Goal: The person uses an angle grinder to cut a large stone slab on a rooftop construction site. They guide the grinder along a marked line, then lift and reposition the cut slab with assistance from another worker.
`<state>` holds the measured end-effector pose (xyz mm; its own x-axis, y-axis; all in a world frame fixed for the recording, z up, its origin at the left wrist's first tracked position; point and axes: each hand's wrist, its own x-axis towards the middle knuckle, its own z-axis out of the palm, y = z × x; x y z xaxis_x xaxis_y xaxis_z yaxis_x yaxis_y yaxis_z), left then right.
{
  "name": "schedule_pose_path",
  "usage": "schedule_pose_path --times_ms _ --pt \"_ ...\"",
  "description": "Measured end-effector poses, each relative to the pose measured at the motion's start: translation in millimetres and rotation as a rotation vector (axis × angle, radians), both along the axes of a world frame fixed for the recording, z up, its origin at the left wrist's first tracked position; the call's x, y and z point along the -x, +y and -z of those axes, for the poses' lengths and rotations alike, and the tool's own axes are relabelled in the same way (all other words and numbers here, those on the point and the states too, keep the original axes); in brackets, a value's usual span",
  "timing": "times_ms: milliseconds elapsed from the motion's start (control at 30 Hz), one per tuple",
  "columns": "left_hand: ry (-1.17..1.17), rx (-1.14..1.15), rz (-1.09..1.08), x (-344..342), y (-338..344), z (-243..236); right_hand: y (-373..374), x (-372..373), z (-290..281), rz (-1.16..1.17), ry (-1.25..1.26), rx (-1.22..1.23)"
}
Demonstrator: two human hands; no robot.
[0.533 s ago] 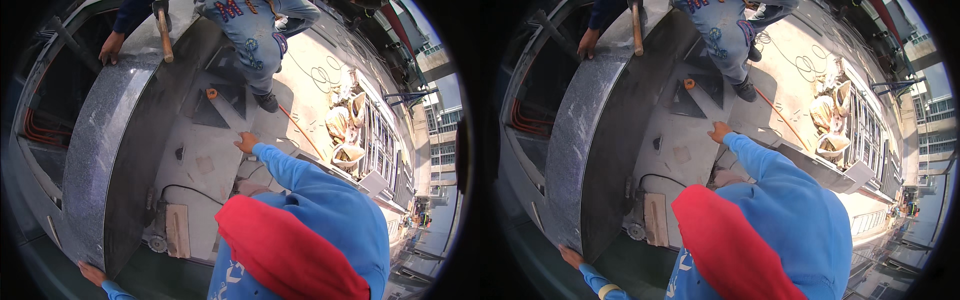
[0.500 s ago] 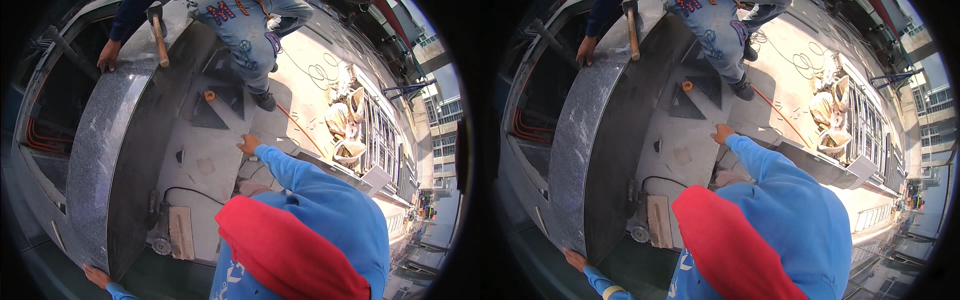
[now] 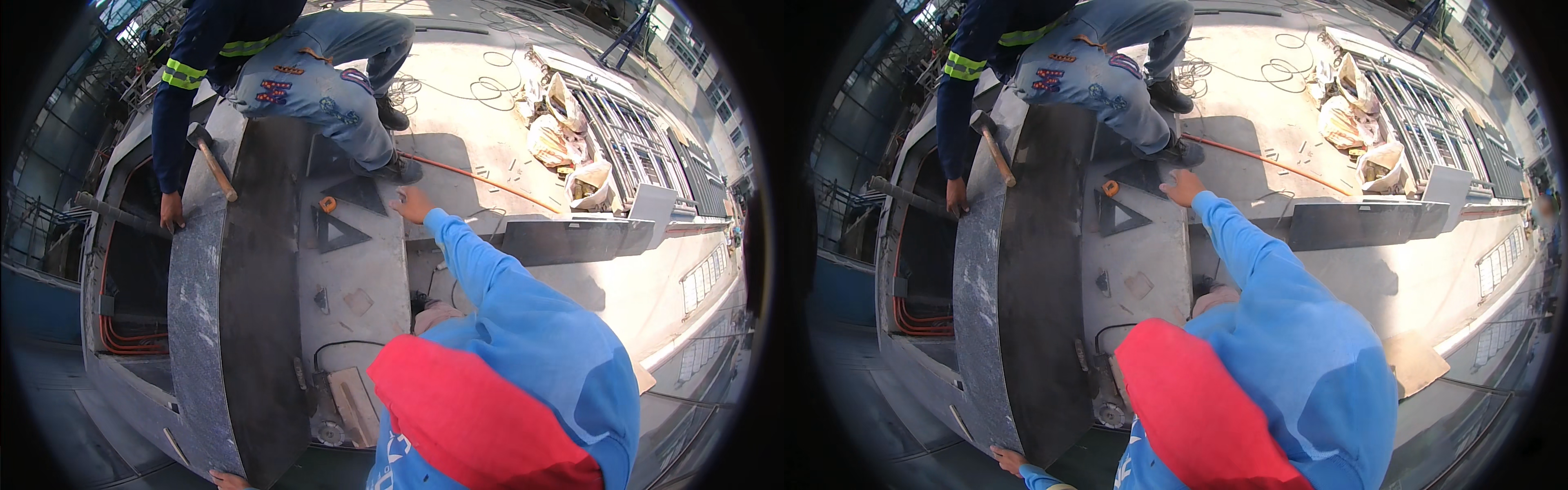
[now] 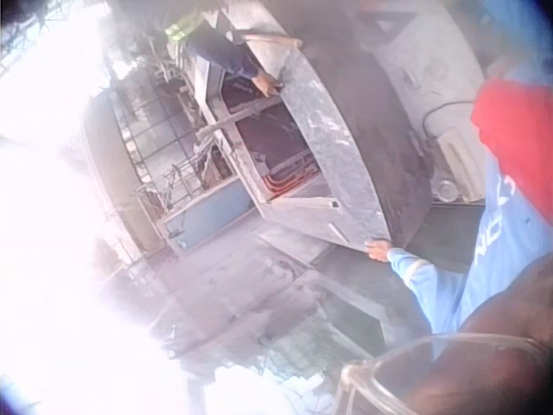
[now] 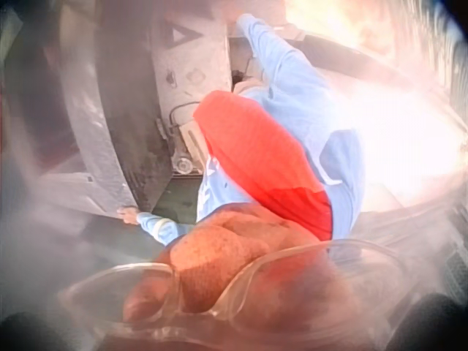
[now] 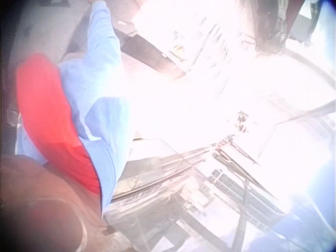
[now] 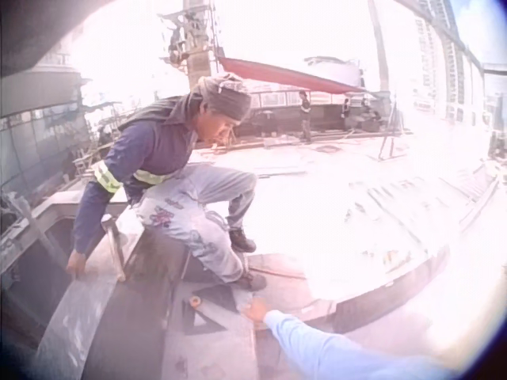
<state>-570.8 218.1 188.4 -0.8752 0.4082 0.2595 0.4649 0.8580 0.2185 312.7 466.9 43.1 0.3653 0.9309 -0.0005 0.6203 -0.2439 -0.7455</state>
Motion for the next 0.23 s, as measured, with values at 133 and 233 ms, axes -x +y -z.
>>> schedule_pose_path --times_ms 133,233 --pt "-0.019 0.044 0.025 17.5 -1.3 5.7 11.2 -21.6 -30.0 0.029 0.158 -0.067" --pt "0.142 0.057 0.169 47.4 -8.4 30.1 14.0 -23.8 -41.6 -0.007 0.272 -0.036"
